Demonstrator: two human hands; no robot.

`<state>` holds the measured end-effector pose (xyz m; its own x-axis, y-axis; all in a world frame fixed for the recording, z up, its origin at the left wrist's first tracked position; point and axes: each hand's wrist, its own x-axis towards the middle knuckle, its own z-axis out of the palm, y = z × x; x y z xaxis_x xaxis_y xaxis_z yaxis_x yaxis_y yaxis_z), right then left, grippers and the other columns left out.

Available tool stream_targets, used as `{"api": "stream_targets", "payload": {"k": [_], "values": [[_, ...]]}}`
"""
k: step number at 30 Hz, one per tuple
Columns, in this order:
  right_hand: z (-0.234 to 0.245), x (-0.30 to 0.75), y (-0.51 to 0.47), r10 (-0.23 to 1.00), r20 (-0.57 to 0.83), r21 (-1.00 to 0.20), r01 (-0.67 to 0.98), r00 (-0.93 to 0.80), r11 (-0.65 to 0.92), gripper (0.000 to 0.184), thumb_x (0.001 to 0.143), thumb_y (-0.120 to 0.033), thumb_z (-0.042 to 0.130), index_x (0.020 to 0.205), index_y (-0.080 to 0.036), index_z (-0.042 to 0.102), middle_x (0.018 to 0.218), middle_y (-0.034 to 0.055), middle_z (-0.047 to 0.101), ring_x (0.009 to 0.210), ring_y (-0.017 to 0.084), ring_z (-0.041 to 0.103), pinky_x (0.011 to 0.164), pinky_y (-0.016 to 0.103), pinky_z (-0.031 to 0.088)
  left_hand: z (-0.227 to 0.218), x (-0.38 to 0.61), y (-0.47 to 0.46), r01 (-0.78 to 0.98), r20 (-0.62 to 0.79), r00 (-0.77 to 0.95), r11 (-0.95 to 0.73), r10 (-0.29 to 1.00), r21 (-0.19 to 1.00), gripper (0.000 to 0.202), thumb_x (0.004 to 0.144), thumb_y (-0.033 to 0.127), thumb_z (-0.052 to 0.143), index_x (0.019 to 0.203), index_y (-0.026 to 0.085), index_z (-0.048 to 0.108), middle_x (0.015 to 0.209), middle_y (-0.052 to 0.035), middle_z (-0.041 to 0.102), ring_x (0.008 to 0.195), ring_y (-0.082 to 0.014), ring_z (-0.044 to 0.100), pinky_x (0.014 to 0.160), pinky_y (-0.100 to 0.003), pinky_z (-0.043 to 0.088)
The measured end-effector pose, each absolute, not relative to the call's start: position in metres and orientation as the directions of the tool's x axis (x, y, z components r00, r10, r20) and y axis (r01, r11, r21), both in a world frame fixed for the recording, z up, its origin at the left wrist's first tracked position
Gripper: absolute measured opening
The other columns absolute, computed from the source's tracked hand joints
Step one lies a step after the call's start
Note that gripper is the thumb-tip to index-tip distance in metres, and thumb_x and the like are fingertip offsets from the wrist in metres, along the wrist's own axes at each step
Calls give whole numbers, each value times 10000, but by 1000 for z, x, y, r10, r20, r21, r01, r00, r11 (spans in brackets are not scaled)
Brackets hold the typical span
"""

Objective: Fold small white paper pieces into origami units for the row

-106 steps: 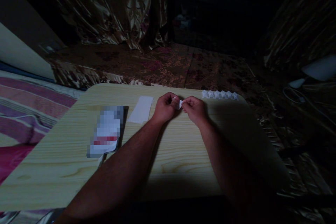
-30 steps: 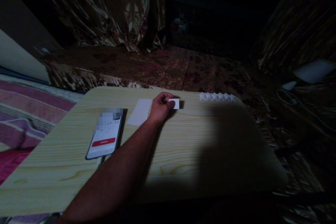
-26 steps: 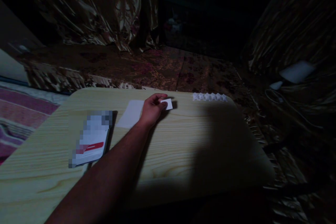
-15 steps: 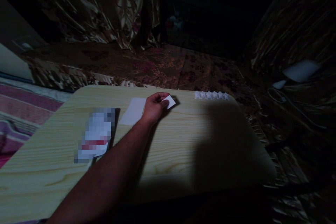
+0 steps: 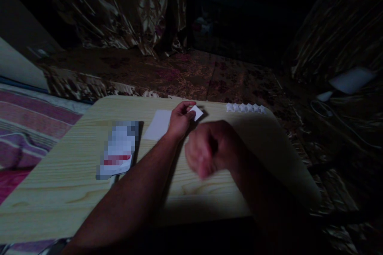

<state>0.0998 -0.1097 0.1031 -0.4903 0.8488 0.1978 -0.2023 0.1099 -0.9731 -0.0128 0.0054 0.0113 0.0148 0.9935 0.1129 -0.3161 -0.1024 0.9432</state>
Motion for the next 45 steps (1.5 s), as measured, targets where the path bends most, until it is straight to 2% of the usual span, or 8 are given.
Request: {"api": "stream_targets", "payload": {"k": [3,5,8,10,14,23,31,45], "values": [[81,114,-53,958,244,-964,-143,-150,223,288,664,-417,728,690,-212,528,597,-18,606,574,134,599,608,289,512,11,-13,5,-321,117,-9,-114,993,940,394,621,200,681,1012,197,633,659,35,549,498,-74,457,496,-213,365],[57,122,-25,963,249,-959,-109,106,260,224,708,-366,689,787,-196,568,681,9,652,632,143,633,645,296,527,9,-12,6,-308,117,-24,-119,993,944,379,616,203,687,991,190,638,665,32,561,513,-77,478,509,-212,380],[25,129,-5,945,231,-967,-50,230,249,235,763,-362,616,902,-173,617,822,64,698,759,171,672,648,286,527,6,-10,7,-278,113,-14,-113,993,954,345,604,215,712,939,169,643,706,12,610,559,-89,528,549,-219,416],[11,131,-3,951,235,-972,39,199,232,276,742,-376,637,934,-178,643,872,63,706,791,170,665,637,267,515,5,-10,7,-263,112,10,-105,994,959,316,596,230,732,889,156,639,727,-6,639,578,-102,556,567,-230,435],[0,132,-3,970,207,-973,132,130,190,196,679,-326,677,791,-166,658,745,27,689,687,148,629,628,251,487,5,-10,7,-256,95,39,-82,995,963,302,589,262,761,837,149,633,725,-23,668,579,-116,577,563,-237,445],[-9,128,5,970,207,-976,92,124,196,163,673,-323,657,698,-165,626,584,-21,603,524,105,518,518,224,401,4,-10,8,-261,76,-23,-80,997,962,257,591,249,752,806,141,661,645,-5,638,529,-99,533,529,-226,418],[-8,127,4,965,244,-965,118,96,233,96,668,-261,647,661,-168,623,620,-6,624,570,121,543,569,242,422,5,-11,9,-111,124,100,-113,987,987,159,664,272,683,743,137,652,647,-9,628,529,-94,506,516,-222,387],[0,129,-2,969,245,-961,135,14,241,34,655,-200,619,646,-168,612,594,-33,573,563,106,502,553,231,376,8,-9,4,-59,137,77,-132,988,989,132,678,269,645,692,139,625,574,18,572,489,-82,457,464,-212,343]]}}
